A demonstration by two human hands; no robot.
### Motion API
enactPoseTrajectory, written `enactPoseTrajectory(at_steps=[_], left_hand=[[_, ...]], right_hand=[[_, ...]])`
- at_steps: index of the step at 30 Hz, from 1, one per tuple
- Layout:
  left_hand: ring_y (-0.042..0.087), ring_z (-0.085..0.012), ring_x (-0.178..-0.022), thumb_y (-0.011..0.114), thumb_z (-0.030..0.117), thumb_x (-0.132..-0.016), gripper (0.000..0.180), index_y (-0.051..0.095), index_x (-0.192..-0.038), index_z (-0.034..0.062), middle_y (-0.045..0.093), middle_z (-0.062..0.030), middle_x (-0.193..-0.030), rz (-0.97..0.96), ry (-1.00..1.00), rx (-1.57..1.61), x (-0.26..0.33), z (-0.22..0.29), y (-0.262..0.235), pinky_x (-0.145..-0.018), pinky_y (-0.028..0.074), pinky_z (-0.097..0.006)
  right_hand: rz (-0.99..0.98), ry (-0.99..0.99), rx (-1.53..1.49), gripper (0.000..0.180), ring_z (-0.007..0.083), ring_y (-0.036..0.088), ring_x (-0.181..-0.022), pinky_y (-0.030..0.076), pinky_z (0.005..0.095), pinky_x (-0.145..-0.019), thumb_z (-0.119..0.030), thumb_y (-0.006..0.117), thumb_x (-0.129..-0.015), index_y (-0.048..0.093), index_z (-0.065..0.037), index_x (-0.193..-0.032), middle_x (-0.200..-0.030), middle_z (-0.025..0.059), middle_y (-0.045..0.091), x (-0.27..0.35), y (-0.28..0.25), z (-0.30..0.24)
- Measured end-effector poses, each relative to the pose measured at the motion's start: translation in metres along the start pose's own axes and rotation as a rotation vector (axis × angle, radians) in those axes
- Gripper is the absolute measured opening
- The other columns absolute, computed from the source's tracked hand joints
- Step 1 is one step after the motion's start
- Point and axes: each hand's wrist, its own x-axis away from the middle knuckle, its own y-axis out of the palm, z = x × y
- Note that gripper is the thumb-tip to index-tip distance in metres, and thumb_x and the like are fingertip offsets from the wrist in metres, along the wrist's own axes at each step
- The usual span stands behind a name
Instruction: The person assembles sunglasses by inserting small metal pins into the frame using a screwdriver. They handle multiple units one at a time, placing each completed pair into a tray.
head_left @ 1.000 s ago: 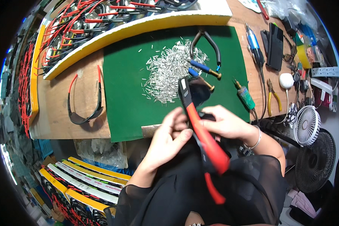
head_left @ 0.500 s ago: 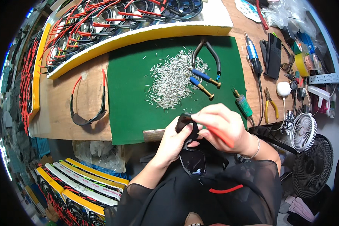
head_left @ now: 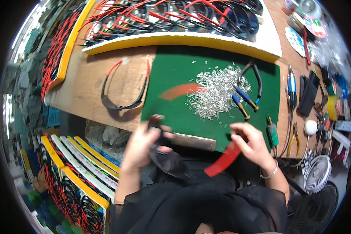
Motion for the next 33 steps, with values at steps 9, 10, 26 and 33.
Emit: enactPoseTrajectory(at_steps=[9, 10, 26, 33], left_hand=[[0.055, -0.0134, -0.067, 0.041, 0.031, -0.092, 0.030, 0.047, -0.104, 0.0038, 0.052, -0.0070, -0.087, 0.686, 0.305, -0.169, -0.023, 0.043, -0.148, -0.056, 0.046, -0.025], [0.053, -0.0121, -0.067, 0.039, 0.031, -0.093, 0.032, 0.049, -0.102, 0.0021, 0.052, -0.0068, -0.085, 0.676, 0.322, -0.251, -0.038, 0.044, -0.152, -0.058, 0.045, -0.024], [0.041, -0.0235, -0.114, 0.035, 0.043, -0.092, 0.054, 0.032, -0.129, 0.0046, 0.040, -0.0141, -0.128, 0.773, 0.481, -0.191, -0.003, 0.026, -0.141, -0.091, 0.036, -0.039], [0.050, -0.0172, -0.099, 0.039, 0.041, -0.092, 0.049, 0.037, -0.126, 0.0049, 0.046, -0.0120, -0.120, 0.779, 0.582, -0.117, 0.012, 0.025, -0.120, -0.080, 0.043, -0.030]], right_hand=[[-0.168, -0.073, 0.130, 0.018, 0.0211, 0.057, -0.063, 0.046, 0.0288, -0.058, -0.013, 0.057, -0.081, 0.057, -0.001, -0.094, -0.078, 0.0106, 0.057, -0.018, 0.022, -0.004], [-0.174, -0.077, 0.146, 0.017, 0.0220, 0.057, -0.064, 0.046, 0.0293, -0.059, -0.013, 0.057, -0.081, 0.057, -0.001, -0.094, -0.078, 0.0110, 0.057, -0.020, 0.023, -0.007], [0.105, -0.874, 0.625, 0.008, 0.0198, 0.054, -0.059, 0.042, 0.0322, -0.058, -0.015, 0.051, -0.070, 0.051, -0.007, -0.070, -0.062, 0.0039, 0.052, -0.175, 0.232, -0.057], [0.254, -1.050, 0.591, 0.012, 0.0143, 0.050, -0.052, 0.037, 0.0263, -0.047, -0.016, 0.055, -0.064, 0.045, -0.009, -0.066, -0.057, 0.0004, 0.046, -0.137, 0.135, -0.093]])
